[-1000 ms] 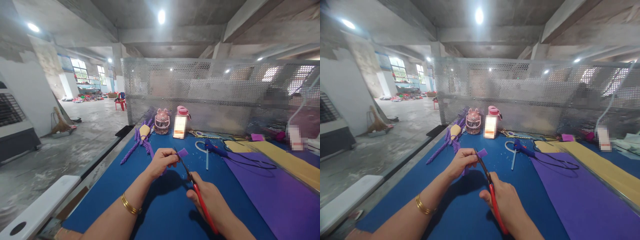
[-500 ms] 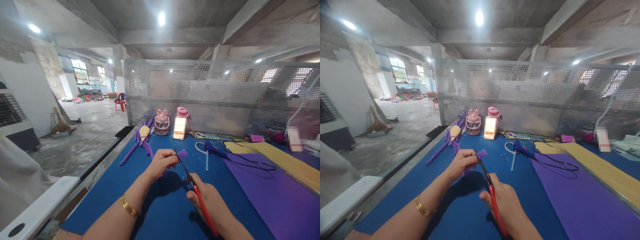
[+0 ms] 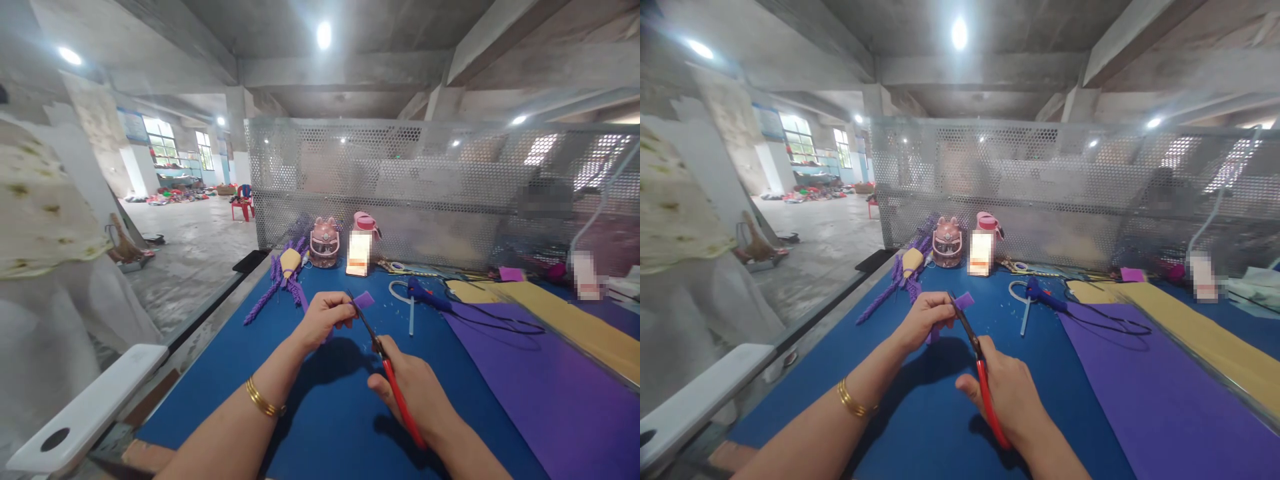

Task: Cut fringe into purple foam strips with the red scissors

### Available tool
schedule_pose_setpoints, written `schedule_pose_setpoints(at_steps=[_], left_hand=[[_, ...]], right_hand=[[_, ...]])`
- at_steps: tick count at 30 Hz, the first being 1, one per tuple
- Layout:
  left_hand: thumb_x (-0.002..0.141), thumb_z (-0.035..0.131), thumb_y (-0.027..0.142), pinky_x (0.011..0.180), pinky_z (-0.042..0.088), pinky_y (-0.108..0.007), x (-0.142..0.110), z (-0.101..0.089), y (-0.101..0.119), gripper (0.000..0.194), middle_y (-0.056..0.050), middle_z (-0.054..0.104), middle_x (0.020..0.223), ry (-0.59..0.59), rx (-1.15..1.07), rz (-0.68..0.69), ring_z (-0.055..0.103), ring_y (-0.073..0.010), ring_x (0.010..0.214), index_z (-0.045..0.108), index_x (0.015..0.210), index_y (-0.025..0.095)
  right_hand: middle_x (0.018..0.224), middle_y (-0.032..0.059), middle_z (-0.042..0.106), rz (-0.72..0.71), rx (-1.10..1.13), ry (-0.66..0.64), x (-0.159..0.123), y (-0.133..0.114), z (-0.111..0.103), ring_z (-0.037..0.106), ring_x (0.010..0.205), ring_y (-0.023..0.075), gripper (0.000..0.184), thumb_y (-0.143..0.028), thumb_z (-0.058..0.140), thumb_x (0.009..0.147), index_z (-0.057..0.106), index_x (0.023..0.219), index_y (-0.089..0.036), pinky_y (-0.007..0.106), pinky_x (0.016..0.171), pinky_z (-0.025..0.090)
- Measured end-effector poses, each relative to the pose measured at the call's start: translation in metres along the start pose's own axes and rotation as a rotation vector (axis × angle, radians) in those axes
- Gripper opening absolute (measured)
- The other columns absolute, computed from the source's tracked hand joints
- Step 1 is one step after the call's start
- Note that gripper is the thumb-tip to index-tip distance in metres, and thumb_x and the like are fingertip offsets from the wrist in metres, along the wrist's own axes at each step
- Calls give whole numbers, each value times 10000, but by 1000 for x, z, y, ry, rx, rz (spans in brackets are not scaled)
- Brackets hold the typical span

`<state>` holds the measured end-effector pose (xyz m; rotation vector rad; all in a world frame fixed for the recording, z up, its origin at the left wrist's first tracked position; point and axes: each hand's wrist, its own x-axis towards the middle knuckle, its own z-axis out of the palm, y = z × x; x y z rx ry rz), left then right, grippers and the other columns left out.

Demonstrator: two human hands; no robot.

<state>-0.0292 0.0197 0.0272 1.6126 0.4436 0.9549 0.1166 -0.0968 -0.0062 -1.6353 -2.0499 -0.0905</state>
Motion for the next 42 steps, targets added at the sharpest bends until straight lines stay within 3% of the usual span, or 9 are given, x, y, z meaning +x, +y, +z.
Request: schedule_pose_setpoints(at_steps=[7,13,21,29,36,42], left_hand=[[663,568,294,465,266,-203,0,1,-1,190,20,514,487,11,12,-5,379,-68,453,540,563,136],[664,567,277,457,258,-204,0,1,-3,182,21,518,479,13,-3,-19,368,-63,437,546,555,133],[700,554,250,454,258,-195,-1,0,-2,176,23,518,484,-3,37,-18,374,-60,448,554,571,130],[707,559,248,440,257,-182,0,0,-2,185,28,516,482,-12,4,-36,360,-48,429,543,566,129],[713,564,264,436,254,-177,0,0,-4,190,33,522,480,-14,-12,-45,351,-40,413,550,577,133],[709,561,259,441,249,-184,1,1,-5,183,26,517,476,-12,-11,-42,364,-48,431,552,581,128]], right_hand=[[592,25,624,-10,-12,34,0,1,3,639,528,247,512,-632,286,851,440,996,-166,242,466,362],[614,42,640,-24,-51,50,-1,1,5,646,541,246,436,-567,295,876,440,985,-171,236,469,360],[532,1,559,0,-88,-2,-1,-1,3,585,464,229,608,-689,170,834,436,967,-159,238,432,303],[461,-58,395,48,61,-36,-1,-1,4,445,384,179,778,-752,-1,756,471,946,-163,229,422,263],[468,-88,273,86,146,-64,-1,-1,4,313,357,147,779,-760,10,752,466,942,-158,221,402,195],[478,-88,265,101,158,-82,0,-1,5,288,368,141,741,-742,44,780,458,966,-157,218,410,192]])
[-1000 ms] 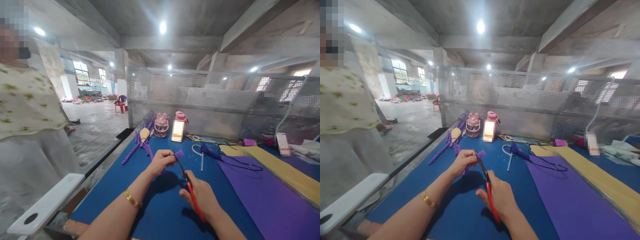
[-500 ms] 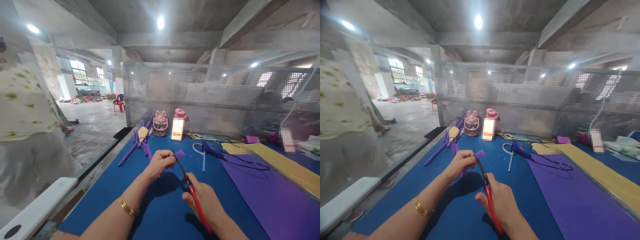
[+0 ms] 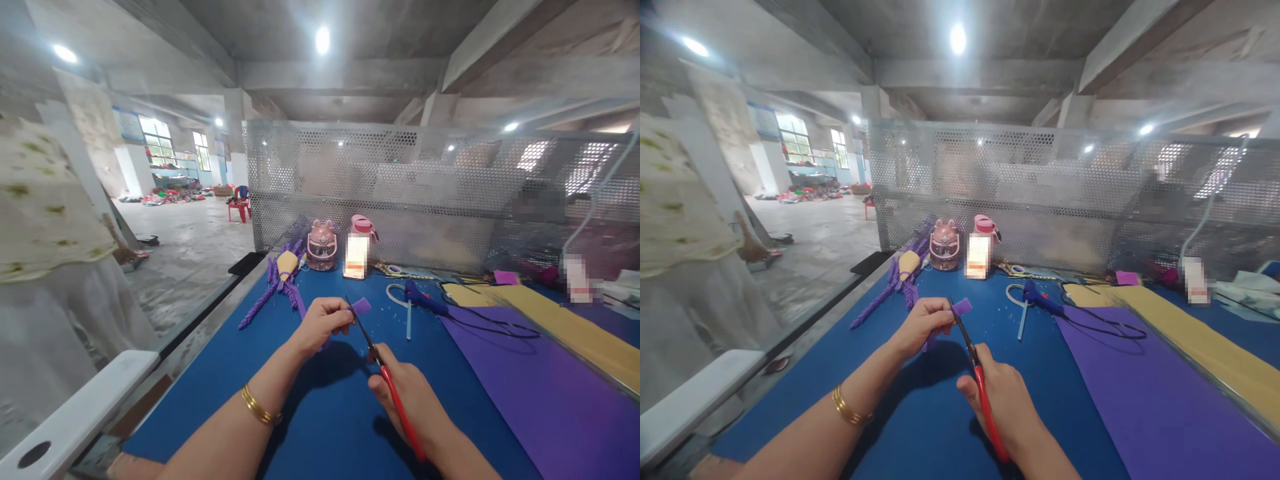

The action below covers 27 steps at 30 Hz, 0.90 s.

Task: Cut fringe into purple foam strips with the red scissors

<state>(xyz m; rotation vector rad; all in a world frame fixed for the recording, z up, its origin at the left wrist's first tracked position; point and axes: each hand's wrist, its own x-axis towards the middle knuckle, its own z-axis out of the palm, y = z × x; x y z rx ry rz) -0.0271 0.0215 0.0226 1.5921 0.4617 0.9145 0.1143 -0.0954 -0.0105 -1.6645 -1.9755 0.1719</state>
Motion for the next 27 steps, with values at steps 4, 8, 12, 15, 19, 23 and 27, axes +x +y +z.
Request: schedule_pose_setpoints(at_steps=[4,8,12,15,19,23,27], left_hand=[[698,561,259,439,242,-190,1,0,2,174,25,510,462,5,12,-10,368,-53,428,561,586,125],[688,559,248,430,225,-192,1,1,3,166,29,499,450,26,8,-34,343,-50,413,555,575,125],[684,560,248,433,219,-194,0,2,2,164,30,489,444,27,3,-31,346,-53,420,554,574,126],[684,559,253,432,218,-196,0,2,3,168,31,487,444,27,6,-28,338,-52,417,550,575,126],[685,557,256,432,223,-196,-1,2,4,174,32,484,445,26,13,-27,333,-51,416,540,567,129],[681,553,255,437,234,-193,-1,2,6,168,32,485,450,22,31,-27,338,-52,422,544,568,130],[681,551,262,439,245,-192,-1,2,6,166,29,493,459,17,52,-39,350,-54,425,558,580,129]], right_hand=[[483,-83,269,8,27,-2,-1,0,-1,308,381,148,753,-747,29,772,459,971,-162,218,412,201],[491,-75,293,-2,54,4,0,0,-1,338,401,151,756,-788,49,732,458,943,-188,215,417,215],[482,-69,333,-22,19,14,1,0,-2,364,398,155,771,-805,48,708,450,940,-188,217,417,227],[479,-67,353,-32,-9,17,1,-1,-2,381,393,158,766,-800,51,714,448,936,-184,220,424,240],[473,-67,368,-42,-33,19,0,-1,-2,399,386,164,772,-800,45,713,445,942,-181,222,421,241],[485,-58,401,-43,-66,24,0,-1,-3,443,410,177,752,-792,62,726,441,956,-185,226,440,263],[495,-43,441,-26,-77,12,1,-1,-4,464,412,185,764,-794,39,718,438,953,-186,231,439,267]])
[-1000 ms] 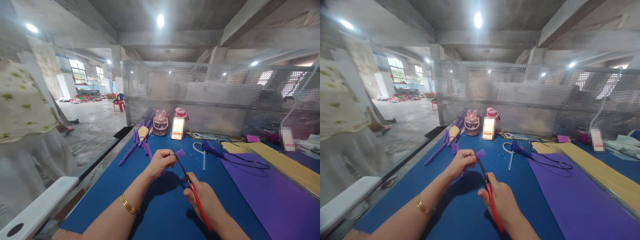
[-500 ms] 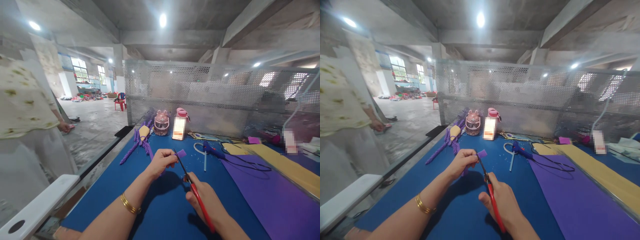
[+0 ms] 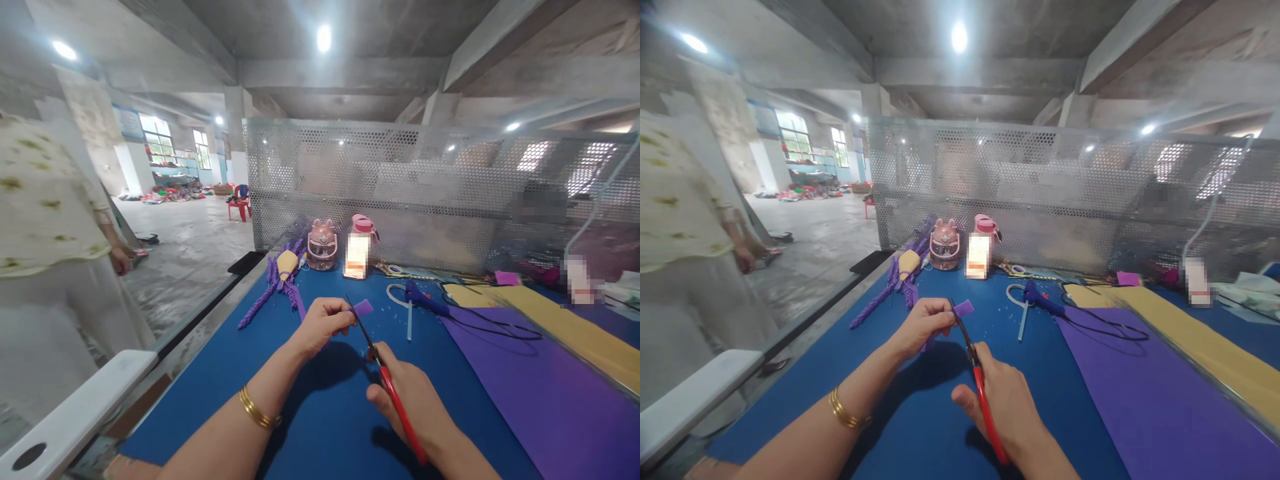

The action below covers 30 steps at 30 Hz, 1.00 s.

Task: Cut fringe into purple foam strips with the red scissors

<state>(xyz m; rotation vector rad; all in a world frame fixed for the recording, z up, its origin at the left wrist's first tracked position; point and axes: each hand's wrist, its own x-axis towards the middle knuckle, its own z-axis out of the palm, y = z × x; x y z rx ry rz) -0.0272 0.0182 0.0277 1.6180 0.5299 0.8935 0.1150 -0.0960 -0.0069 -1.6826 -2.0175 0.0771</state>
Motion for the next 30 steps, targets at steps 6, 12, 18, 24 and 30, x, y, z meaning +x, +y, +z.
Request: schedule_pose_setpoints(at_steps=[6,12,18,24,30], left_hand=[[692,558,265,436,251,-183,0,-1,-2,178,29,501,468,-16,-19,14,359,-49,429,546,579,128],[694,572,283,417,250,-177,-1,-2,-1,198,28,510,484,-30,-28,30,357,-44,413,544,573,130],[699,580,283,423,257,-176,-2,-3,1,209,26,512,480,-35,-12,40,356,-43,416,542,563,128],[719,567,270,429,264,-175,-2,-4,0,204,25,516,494,-39,-2,57,363,-44,428,545,576,126],[708,578,296,419,258,-174,-3,-4,1,222,24,515,491,-39,1,44,359,-45,419,537,571,126]], right_hand=[[488,-36,464,-16,-44,38,-2,2,4,486,413,194,770,-780,22,728,443,962,-179,232,439,266],[476,-50,428,-40,-31,85,-1,-3,3,437,376,165,737,-764,17,746,443,909,-185,221,416,252],[475,-59,408,-41,-5,79,-1,-2,3,403,377,158,722,-763,20,747,428,903,-189,223,414,227],[487,-52,416,-16,38,60,-3,-4,3,390,382,157,734,-760,25,752,436,921,-176,227,423,235],[483,-49,423,-24,32,68,-3,-5,2,405,384,158,732,-752,15,760,442,909,-176,226,423,234]])
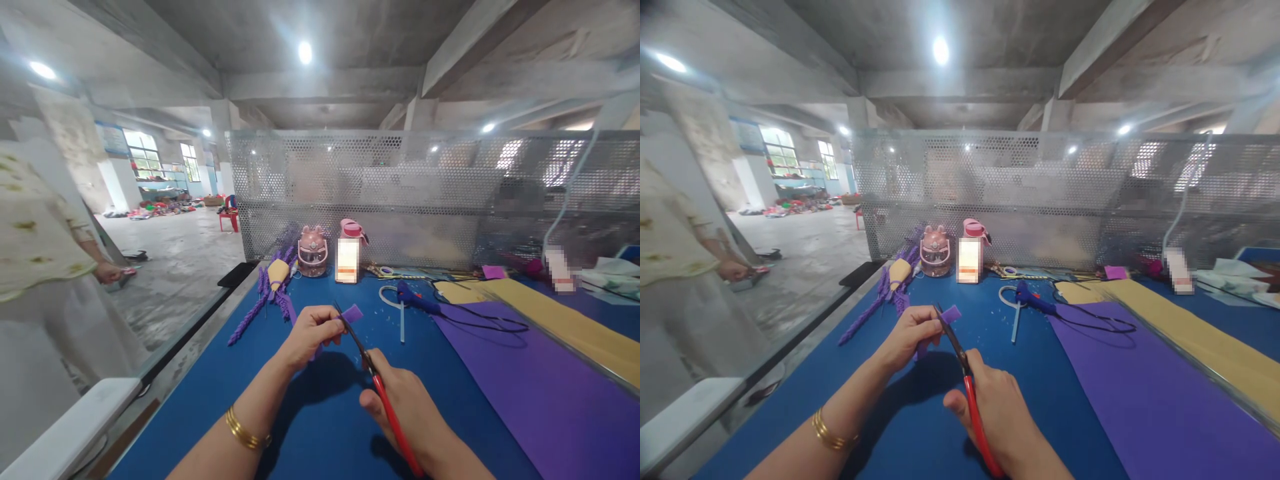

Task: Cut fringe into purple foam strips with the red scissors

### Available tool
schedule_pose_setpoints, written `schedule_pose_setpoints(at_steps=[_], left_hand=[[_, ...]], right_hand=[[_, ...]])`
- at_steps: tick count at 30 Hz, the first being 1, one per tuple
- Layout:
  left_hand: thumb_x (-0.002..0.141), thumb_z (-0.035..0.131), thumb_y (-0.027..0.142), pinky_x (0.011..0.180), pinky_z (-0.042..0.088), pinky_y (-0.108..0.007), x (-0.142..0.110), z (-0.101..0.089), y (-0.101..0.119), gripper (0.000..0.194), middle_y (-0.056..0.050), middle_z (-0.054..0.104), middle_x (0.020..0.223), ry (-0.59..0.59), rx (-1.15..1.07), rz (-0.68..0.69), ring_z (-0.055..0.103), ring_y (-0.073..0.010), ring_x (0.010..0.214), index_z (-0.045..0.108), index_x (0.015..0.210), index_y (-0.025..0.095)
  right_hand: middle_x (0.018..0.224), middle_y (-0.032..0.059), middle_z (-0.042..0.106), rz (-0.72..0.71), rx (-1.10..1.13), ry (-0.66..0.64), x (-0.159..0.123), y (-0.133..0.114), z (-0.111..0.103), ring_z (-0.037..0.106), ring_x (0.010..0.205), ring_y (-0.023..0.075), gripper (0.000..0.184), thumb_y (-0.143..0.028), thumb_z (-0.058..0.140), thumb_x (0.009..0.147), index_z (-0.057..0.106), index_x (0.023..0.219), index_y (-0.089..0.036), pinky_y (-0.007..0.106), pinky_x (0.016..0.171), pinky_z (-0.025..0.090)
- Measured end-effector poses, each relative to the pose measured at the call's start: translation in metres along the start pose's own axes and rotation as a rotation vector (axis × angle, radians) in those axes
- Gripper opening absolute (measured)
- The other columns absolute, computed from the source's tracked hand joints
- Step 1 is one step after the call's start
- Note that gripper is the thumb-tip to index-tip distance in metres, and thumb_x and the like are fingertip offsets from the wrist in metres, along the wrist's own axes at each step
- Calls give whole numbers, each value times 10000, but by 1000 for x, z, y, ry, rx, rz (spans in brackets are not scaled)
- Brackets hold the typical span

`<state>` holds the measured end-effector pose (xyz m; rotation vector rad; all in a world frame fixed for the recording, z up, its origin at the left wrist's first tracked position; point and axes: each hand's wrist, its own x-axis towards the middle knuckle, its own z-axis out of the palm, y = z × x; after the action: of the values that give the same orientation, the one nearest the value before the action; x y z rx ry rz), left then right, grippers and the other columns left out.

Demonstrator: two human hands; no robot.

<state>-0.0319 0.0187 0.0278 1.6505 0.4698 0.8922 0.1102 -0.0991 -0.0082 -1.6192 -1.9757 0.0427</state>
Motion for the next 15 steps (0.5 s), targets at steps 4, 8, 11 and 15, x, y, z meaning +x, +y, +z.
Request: schedule_pose_setpoints(at_steps=[4,8,11,15], left_hand=[[705,576,298,417,255,-175,0,0,0,227,22,509,485,7,13,-9,366,-50,423,531,562,128],[698,577,292,418,250,-175,1,0,1,215,27,501,472,21,38,-21,354,-50,422,538,562,130],[698,574,305,419,250,-177,1,1,0,223,23,507,479,24,56,-14,358,-51,427,543,565,129],[705,567,294,431,261,-177,1,2,-1,221,19,518,497,27,68,5,371,-53,445,544,560,128]], right_hand=[[469,-50,423,-7,-7,3,2,1,-2,410,371,158,751,-769,27,744,454,911,-176,222,414,242],[479,-41,443,-10,-17,-4,3,1,-3,436,382,174,781,-790,27,721,462,928,-174,228,419,254],[505,-25,474,-5,-42,-21,2,0,-4,462,405,187,786,-795,30,717,453,938,-171,237,432,268],[554,-2,525,2,-54,-29,2,0,-3,507,448,198,769,-797,36,715,432,942,-178,241,453,283]])
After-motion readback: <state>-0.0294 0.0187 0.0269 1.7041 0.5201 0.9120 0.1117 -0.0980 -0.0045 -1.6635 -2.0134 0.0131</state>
